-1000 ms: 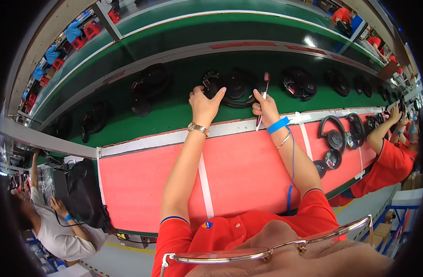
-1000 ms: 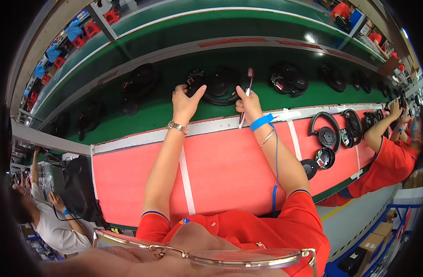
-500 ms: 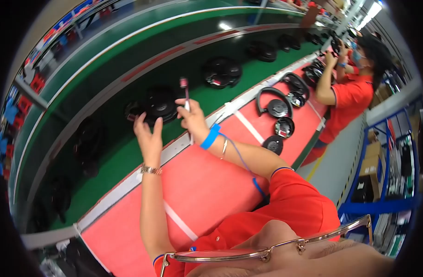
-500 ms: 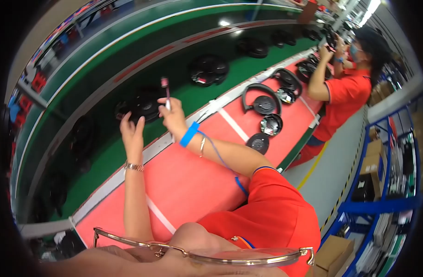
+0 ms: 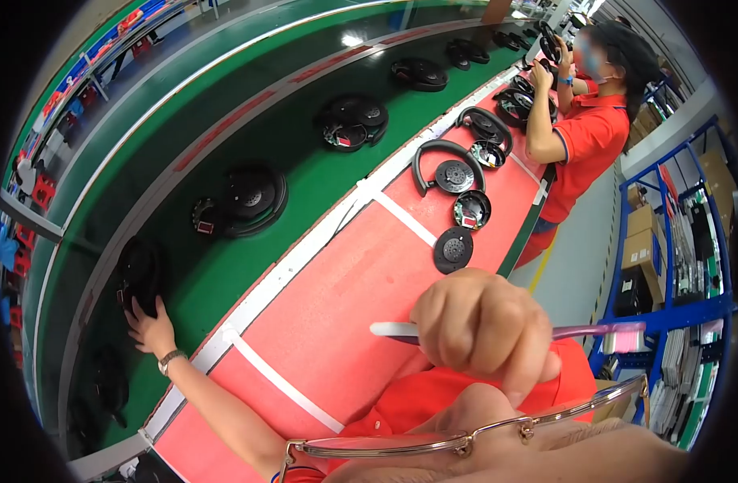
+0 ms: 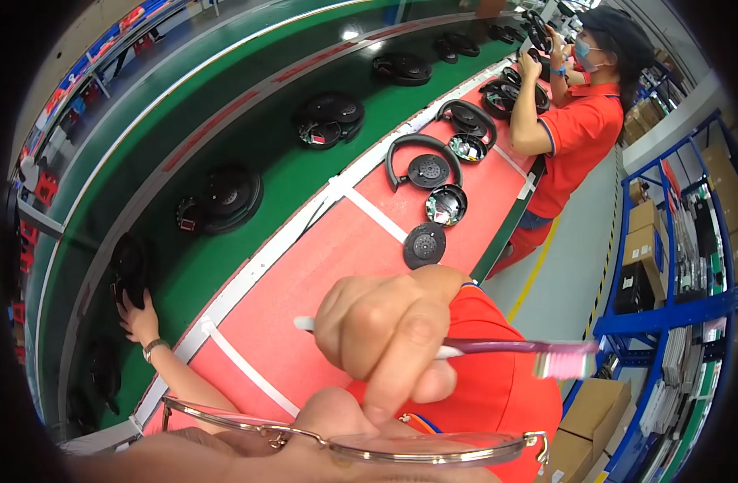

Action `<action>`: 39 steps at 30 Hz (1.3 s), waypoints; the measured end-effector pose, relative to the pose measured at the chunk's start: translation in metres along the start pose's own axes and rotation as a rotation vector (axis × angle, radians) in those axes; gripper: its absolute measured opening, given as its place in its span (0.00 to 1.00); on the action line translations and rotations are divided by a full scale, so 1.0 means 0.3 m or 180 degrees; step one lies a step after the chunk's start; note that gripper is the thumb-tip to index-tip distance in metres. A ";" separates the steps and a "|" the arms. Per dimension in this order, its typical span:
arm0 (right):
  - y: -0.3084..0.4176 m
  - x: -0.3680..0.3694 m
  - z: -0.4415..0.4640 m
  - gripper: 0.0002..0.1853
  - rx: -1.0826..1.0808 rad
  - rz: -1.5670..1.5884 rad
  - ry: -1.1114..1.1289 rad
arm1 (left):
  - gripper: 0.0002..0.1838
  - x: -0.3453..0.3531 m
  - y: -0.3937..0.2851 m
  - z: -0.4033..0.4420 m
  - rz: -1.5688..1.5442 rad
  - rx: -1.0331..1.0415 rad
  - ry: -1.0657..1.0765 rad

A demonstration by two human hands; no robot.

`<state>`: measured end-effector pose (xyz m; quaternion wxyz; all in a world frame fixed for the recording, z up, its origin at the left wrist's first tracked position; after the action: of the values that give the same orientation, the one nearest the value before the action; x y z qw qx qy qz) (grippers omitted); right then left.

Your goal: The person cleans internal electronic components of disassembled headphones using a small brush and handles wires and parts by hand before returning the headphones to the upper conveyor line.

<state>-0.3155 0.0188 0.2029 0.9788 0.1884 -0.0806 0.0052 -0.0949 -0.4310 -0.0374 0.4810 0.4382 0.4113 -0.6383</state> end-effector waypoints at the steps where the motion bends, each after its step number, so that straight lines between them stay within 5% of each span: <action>1: -0.003 -0.003 -0.006 0.18 -0.0011 -0.0070 -0.0030 | 0.36 0.008 0.009 -0.007 -0.0128 0.0013 -0.0071; 8: -0.018 0.002 -0.008 0.09 0.0039 -0.0259 -0.0090 | 0.28 0.030 0.052 0.034 -0.0593 0.0535 -0.0744; 21: -0.068 0.000 -0.002 0.04 0.0167 -0.0005 -0.0140 | 0.27 -0.098 -0.063 -0.038 -0.0925 0.0657 -0.0659; 39: -0.086 0.025 0.005 0.09 0.0493 0.0326 0.0175 | 0.16 -0.071 -0.091 -0.043 -0.1402 0.1129 -0.0551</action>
<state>-0.3073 -0.0058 0.1960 0.9616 0.2589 -0.0626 0.0666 -0.1160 -0.4079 -0.0179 0.2800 0.3595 0.3360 -0.8243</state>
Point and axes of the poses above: each hand's wrist, its own z-axis towards the middle knuckle, its own x-axis out of the palm, y = z × x, the point moved 5 cm from there along z, towards the middle knuckle, and after that the axes turned 3 degrees about x, right-handed, at the moved point
